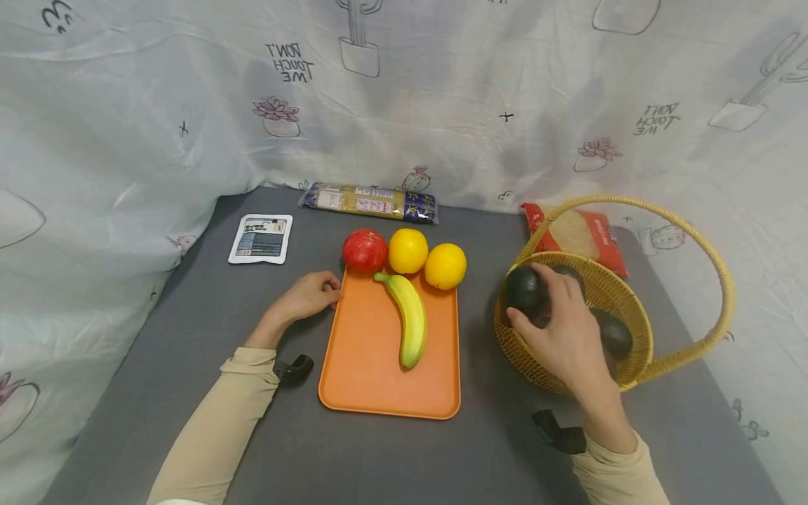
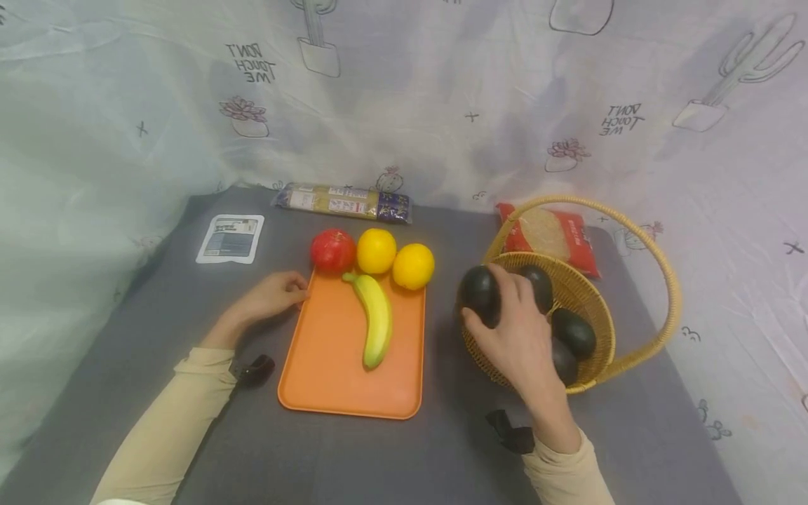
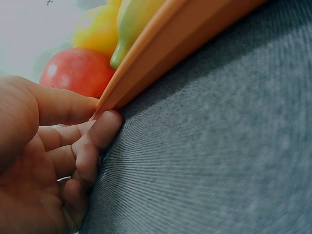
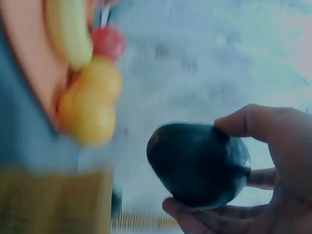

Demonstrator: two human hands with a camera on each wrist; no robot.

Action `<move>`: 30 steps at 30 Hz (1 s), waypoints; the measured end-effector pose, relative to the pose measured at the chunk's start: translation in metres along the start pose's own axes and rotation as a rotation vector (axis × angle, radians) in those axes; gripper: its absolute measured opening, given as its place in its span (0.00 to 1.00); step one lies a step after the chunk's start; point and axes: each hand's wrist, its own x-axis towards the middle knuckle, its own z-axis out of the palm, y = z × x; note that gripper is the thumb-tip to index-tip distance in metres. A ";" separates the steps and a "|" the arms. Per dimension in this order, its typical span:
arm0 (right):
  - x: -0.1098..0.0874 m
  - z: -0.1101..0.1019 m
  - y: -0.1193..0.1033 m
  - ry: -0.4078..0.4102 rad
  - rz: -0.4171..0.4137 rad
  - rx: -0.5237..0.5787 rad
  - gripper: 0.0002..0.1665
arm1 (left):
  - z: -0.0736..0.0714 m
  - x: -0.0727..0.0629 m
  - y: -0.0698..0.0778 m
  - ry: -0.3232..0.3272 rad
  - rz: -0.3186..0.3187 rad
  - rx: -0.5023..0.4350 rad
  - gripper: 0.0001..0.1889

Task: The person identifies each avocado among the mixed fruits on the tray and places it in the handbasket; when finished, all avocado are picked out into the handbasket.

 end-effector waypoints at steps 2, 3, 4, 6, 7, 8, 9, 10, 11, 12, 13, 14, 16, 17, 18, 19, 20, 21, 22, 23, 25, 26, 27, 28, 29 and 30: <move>-0.001 -0.009 0.019 0.027 0.072 -0.031 0.44 | 0.001 0.000 0.000 -0.003 0.001 0.001 0.10; -0.001 -0.012 0.028 0.036 0.101 -0.049 0.44 | 0.001 0.000 0.001 -0.004 0.001 0.003 0.10; -0.001 -0.014 0.038 0.046 0.124 -0.067 0.45 | 0.001 0.000 0.001 -0.005 0.003 0.004 0.10; -0.003 -0.016 0.055 0.051 0.167 -0.094 0.45 | 0.002 0.001 0.001 -0.006 0.007 0.004 0.09; -0.003 -0.016 0.063 0.047 0.184 -0.104 0.45 | 0.003 0.001 0.001 -0.006 0.009 0.004 0.09; -0.004 -0.014 0.069 0.041 0.197 -0.113 0.44 | 0.003 0.000 0.001 -0.008 0.010 0.002 0.09; -0.006 -0.013 0.075 0.034 0.205 -0.122 0.43 | 0.003 0.000 0.002 -0.010 0.011 -0.001 0.09; -0.007 -0.011 0.079 0.029 0.207 -0.129 0.41 | 0.003 0.000 0.002 -0.011 0.013 -0.002 0.09; -0.009 -0.009 0.082 0.024 0.205 -0.133 0.39 | 0.003 0.000 0.003 -0.012 0.014 -0.006 0.09; -0.010 -0.007 0.085 0.022 0.200 -0.137 0.36 | 0.003 -0.001 0.004 -0.013 0.014 -0.007 0.09; -0.012 -0.005 0.087 0.020 0.192 -0.139 0.32 | 0.003 -0.001 0.004 -0.013 0.012 -0.006 0.09; -0.013 -0.003 0.088 0.013 0.183 -0.144 0.28 | 0.004 0.000 0.003 -0.013 0.011 -0.006 0.09; -0.014 -0.001 0.090 -0.004 0.164 -0.152 0.21 | 0.004 0.001 0.002 -0.011 0.010 -0.004 0.09; -0.014 -0.001 0.091 -0.011 0.159 -0.156 0.19 | 0.004 0.001 0.002 -0.010 0.008 -0.004 0.09; -0.014 0.000 0.091 -0.020 0.158 -0.159 0.17 | 0.004 0.001 0.001 -0.010 0.006 -0.003 0.10; -0.013 0.000 0.091 -0.030 0.157 -0.162 0.16 | 0.004 0.002 0.000 -0.011 0.005 -0.005 0.10; -0.013 0.000 0.091 -0.038 0.157 -0.164 0.15 | 0.004 0.002 0.000 -0.011 0.003 -0.007 0.10; -0.013 0.000 0.091 -0.040 0.156 -0.164 0.15 | 0.004 0.002 0.000 -0.012 0.001 -0.007 0.10; -0.013 -0.001 0.090 -0.042 0.156 -0.162 0.16 | 0.004 0.002 0.000 -0.013 0.000 -0.006 0.10; -0.012 -0.001 0.090 -0.044 0.157 -0.162 0.16 | 0.004 0.001 0.001 -0.013 -0.001 -0.007 0.10; -0.012 -0.002 0.089 -0.049 0.160 -0.161 0.16 | 0.003 0.001 0.002 -0.014 -0.003 -0.009 0.10; -0.012 -0.002 0.088 -0.050 0.161 -0.160 0.16 | 0.003 0.001 0.002 -0.014 -0.003 -0.008 0.10; -0.011 -0.003 0.087 -0.048 0.163 -0.159 0.17 | 0.003 0.001 0.002 -0.014 -0.003 -0.007 0.10; -0.011 -0.003 0.086 -0.042 0.162 -0.157 0.17 | 0.003 0.001 0.003 -0.015 -0.002 -0.007 0.10; -0.011 -0.004 0.085 -0.036 0.161 -0.155 0.17 | 0.003 0.001 0.003 -0.014 -0.001 -0.009 0.10; -0.010 -0.004 0.082 -0.028 0.157 -0.151 0.18 | 0.003 0.001 0.003 -0.013 0.001 -0.009 0.10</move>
